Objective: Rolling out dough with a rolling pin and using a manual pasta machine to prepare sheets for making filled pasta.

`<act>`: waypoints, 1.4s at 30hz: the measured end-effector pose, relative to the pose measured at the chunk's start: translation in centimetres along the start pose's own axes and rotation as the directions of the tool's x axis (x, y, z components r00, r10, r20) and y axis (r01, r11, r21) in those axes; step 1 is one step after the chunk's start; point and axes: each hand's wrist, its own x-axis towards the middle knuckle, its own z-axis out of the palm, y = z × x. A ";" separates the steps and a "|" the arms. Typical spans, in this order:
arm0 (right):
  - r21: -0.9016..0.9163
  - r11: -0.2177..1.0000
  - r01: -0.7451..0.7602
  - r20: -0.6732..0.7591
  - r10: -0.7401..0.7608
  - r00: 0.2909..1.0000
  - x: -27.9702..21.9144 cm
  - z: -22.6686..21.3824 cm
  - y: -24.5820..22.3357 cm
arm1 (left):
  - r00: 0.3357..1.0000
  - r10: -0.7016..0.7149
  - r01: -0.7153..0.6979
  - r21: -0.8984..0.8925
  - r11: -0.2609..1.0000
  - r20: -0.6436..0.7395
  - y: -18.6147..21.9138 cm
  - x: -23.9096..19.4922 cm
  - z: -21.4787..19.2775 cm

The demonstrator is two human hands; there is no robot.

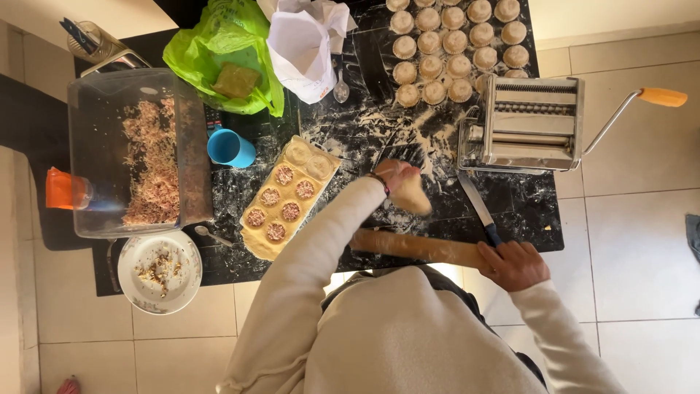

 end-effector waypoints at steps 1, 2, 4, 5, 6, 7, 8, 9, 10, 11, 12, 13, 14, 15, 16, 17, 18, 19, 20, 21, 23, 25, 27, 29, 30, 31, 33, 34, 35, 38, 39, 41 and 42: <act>0.002 1.000 0.000 0.002 0.000 1.000 -0.6 -0.1 0.2 | 1.000 -0.002 0.002 -0.001 1.000 0.002 -0.3 -0.2 -0.2; 0.030 1.000 0.001 -0.042 0.000 0.999 -1.2 -0.1 0.3 | 0.994 -0.103 0.103 -0.008 0.995 -0.039 -0.6 -0.3 -0.6; 0.055 0.998 0.006 -0.085 -0.002 0.996 -2.6 0.0 0.4 | 0.976 -0.202 0.201 -0.023 0.979 -0.080 -1.3 -0.7 -1.6; 0.082 0.996 -0.045 -0.077 0.051 0.996 -3.5 0.2 0.4 | 0.946 -0.301 0.297 -0.045 0.954 -0.122 -1.8 -0.9 -2.2; 0.108 0.990 -0.093 -0.069 0.101 0.992 -4.1 0.4 0.5 | 0.903 -0.397 0.390 -0.073 0.918 -0.162 -2.4 -1.0 -3.0; 0.105 0.991 -0.087 -0.071 0.095 0.993 -5.0 1.1 1.0 | 0.902 -0.397 0.390 -0.077 0.918 -0.167 -2.7 -2.2 -3.2; 0.112 0.982 -0.151 -0.073 0.159 0.984 -6.1 1.9 1.1 | 0.914 -0.368 0.368 -0.031 0.929 -0.173 -2.5 -2.9 -3.3; 0.119 0.970 -0.213 -0.075 0.223 0.972 -7.2 2.6 1.2 | 0.925 -0.337 0.345 0.015 0.938 -0.177 -2.0 -3.2 -3.5; 0.120 0.969 -0.214 -0.069 0.223 0.972 -7.9 2.7 1.1 | 0.935 -0.308 0.323 0.059 0.945 -0.177 -2.0 -3.7 -2.7; 0.127 0.945 -0.302 -0.054 0.310 0.949 -8.5 2.8 1.0 | 0.944 -0.279 0.300 0.103 0.948 -0.174 -2.0 -4.2 -1.9; 0.131 0.914 -0.384 -0.047 0.393 0.919 -8.8 3.0 1.1 | 0.953 -0.247 0.274 0.149 0.950 -0.178 -2.0 -4.4 -1.6; 0.132 0.915 -0.382 -0.048 0.391 0.919 -9.1 3.0 0.7 | 0.960 -0.215 0.249 0.194 0.949 -0.179 -1.9 -4.8 -1.4; 0.158 0.874 -0.460 -0.048 0.472 0.880 -9.3 3.1 0.4 | 0.967 -0.181 0.222 0.240 0.945 -0.181 -1.8 -5.0 -1.2; 0.185 0.825 -0.534 -0.045 0.550 0.834 -9.5 3.1 0.0 | 0.972 -0.147 0.195 0.285 0.938 -0.181 -1.7 -5.3 -1.1; 0.186 0.824 -0.535 -0.044 0.551 0.833 -9.4 3.3 -0.7 | 0.978 -0.114 0.168 0.331 0.929 -0.175 -1.7 -5.6 -0.7; 0.238 0.740 -0.629 -0.006 0.648 0.761 -9.3 3.6 -1.4 | 0.983 -0.081 0.139 0.376 0.916 -0.166 -1.8 -5.9 -0.3; 0.283 0.645 -0.710 0.039 0.732 0.680 -9.3 3.8 -2.0 | 0.986 -0.049 0.112 0.419 0.901 -0.158 -1.8 -6.2 0.2; 0.284 0.645 -0.710 0.040 0.731 0.681 -8.6 4.1 -2.4 | 0.989 -0.018 0.084 0.460 0.884 -0.147 -1.8 -6.5 0.6; 0.240 0.550 -0.800 0.151 0.793 0.590 -7.9 4.4 -2.7 | 0.991 0.017 0.053 0.503 0.862 -0.134 -1.8 -6.6 0.9; 0.182 0.449 -0.875 0.254 0.838 0.483 -7.2 4.7 -3.1 | 0.992 0.052 0.021 0.545 0.838 -0.119 -1.7 -6.6 1.1; 0.140 0.375 -0.916 0.356 0.845 0.400 -6.0 6.0 -3.4 | 0.991 0.110 -0.039 0.610 0.791 -0.080 -1.6 -7.4 2.7; 0.097 0.314 -0.944 0.444 0.835 0.324 -5.2 7.1 -3.7 | 0.985 0.162 -0.085 0.670 0.737 -0.053 -2.2 -8.0 4.0; 0.150 0.352 -0.924 0.398 0.834 0.383 -4.1 8.4 -4.1 | 0.975 0.219 -0.126 0.736 0.665 -0.031 -2.7 -7.0 4.6; 0.179 0.348 -0.920 0.391 0.833 0.391 -2.9 8.8 -4.6 | 0.981 0.176 -0.078 0.677 0.732 -0.077 -2.2 -7.1 5.2; 0.202 0.351 -0.914 0.392 0.827 0.404 -2.6 8.9 -4.9 | 0.986 0.119 -0.023 0.602 0.798 -0.120 -2.0 -7.5 6.1; 0.200 0.355 -0.913 0.396 0.823 0.407 -2.6 8.9 -5.4 | 0.986 0.113 -0.019 0.599 0.801 -0.120 -1.4 -7.9 7.6; 0.260 0.399 -0.879 0.337 0.815 0.470 -1.6 9.2 -6.2 | 0.953 0.006 0.153 0.496 0.855 -0.304 -0.4 -8.2 9.4; 0.262 0.401 -0.878 0.336 0.815 0.473 -1.4 9.3 -6.6 | 0.952 0.006 0.154 0.496 0.855 -0.307 -0.1 -8.6 10.5; 0.287 0.430 -0.856 0.323 0.797 0.509 -1.3 9.4 -6.9 | 0.918 -0.033 0.224 0.449 0.865 -0.395 0.2 -9.0 11.6; 0.324 0.461 -0.826 0.329 0.763 0.556 -2.0 9.6 -7.3 | 0.866 -0.062 0.282 0.381 0.880 -0.497 0.4 -9.9 12.5; 0.338 0.467 -0.817 0.351 0.743 0.570 -2.3 9.7 -7.2 | 0.854 -0.055 0.280 0.366 0.887 -0.518 0.3 -10.1 12.3; 0.320 0.503 -0.803 0.288 0.756 0.588 -2.5 10.6 -6.9 | 0.874 -0.017 0.230 0.383 0.894 -0.486 -1.0 -10.4 11.3; 0.300 0.531 -0.793 0.229 0.767 0.600 -2.8 11.0 -7.0 | 0.895 0.022 0.178 0.402 0.898 -0.446 -1.7 -10.8 11.0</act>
